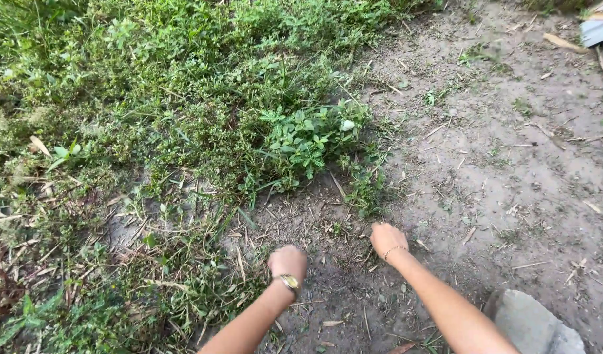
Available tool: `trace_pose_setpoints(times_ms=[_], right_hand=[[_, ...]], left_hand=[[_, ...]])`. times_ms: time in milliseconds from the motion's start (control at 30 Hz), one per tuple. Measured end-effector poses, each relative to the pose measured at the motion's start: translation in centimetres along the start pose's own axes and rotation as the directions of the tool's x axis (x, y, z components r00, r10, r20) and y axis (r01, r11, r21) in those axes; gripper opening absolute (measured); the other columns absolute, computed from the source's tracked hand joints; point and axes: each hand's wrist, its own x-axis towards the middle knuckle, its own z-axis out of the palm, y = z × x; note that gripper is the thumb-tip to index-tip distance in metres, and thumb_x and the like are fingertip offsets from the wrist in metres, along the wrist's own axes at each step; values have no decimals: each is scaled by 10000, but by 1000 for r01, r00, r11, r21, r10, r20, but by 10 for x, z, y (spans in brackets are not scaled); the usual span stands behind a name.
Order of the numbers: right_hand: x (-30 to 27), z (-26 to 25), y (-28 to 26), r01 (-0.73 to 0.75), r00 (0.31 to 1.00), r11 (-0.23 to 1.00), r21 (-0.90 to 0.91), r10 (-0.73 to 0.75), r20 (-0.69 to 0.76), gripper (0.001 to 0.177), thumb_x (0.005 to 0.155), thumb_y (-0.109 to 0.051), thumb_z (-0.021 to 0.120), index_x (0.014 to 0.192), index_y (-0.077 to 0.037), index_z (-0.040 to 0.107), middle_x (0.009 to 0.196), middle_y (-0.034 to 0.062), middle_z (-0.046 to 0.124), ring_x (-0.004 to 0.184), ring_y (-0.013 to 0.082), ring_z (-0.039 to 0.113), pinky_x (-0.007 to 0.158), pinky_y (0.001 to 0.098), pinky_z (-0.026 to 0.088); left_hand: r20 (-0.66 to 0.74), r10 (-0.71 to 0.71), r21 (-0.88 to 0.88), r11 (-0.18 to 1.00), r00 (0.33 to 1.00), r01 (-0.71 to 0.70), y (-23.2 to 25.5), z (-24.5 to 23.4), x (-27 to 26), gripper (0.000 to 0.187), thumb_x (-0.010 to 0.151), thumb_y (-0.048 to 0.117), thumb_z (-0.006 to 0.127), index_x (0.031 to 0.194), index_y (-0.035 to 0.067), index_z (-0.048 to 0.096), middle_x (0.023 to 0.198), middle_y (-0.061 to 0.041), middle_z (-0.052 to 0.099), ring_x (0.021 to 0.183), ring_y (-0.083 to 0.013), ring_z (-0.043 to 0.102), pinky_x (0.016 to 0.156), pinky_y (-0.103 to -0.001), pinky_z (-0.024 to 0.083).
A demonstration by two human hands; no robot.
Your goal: Manually pulling weeds from the soil in a garden area.
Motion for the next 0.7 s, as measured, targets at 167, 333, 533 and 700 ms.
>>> trace_pose_setpoints(times_ms=[167, 333, 533, 700], right_hand=[[-32, 31, 21, -58, 988, 997, 57, 66, -142, 334, 916, 58, 508, 1223, -40, 597, 1109, 136, 625, 964, 263, 626, 719, 372, 605], [-45, 118, 6, -104, 964, 985, -140, 65, -259, 607, 923, -117, 485, 1504, -39, 327, 1580, 198, 281, 1347, 379, 413, 907, 553, 592], [-26, 215, -66, -47, 962, 948, -316, -43, -271, 988, 811, -610, 632, 1523, -45, 244, 1501, 496, 183, 1261, 615, 367, 1137, 588, 270], [-123, 85, -193, 483, 792, 802, 351, -571, 216, 478, 985, -189, 616, 1433, -68, 500, 1541, 119, 411, 1425, 294, 436, 1251, 432, 285]], left_hand=[[-113, 613, 53, 790, 782, -611, 32, -34, -65, 749, 918, 50, 589, 1563, 186, 233, 1646, -179, 99, 1469, -434, 120, 1140, -667, 255], [-183, 652, 120, 757, 735, -642, 23, 67, -33, 715, 986, 355, 429, 1615, 341, 87, 1720, -75, -27, 1546, -463, -45, 1075, -850, 119], [-183, 444, 117, 896, 877, -429, -104, 104, -54, 735, 988, 424, 480, 1611, 355, 95, 1697, -169, -25, 1526, -492, -15, 1092, -854, 57], [-127, -129, -184, 977, 983, 105, -196, 144, -95, 560, 1028, 343, 501, 1550, 285, 307, 1686, -157, -17, 1522, -432, 30, 1185, -735, 112]])
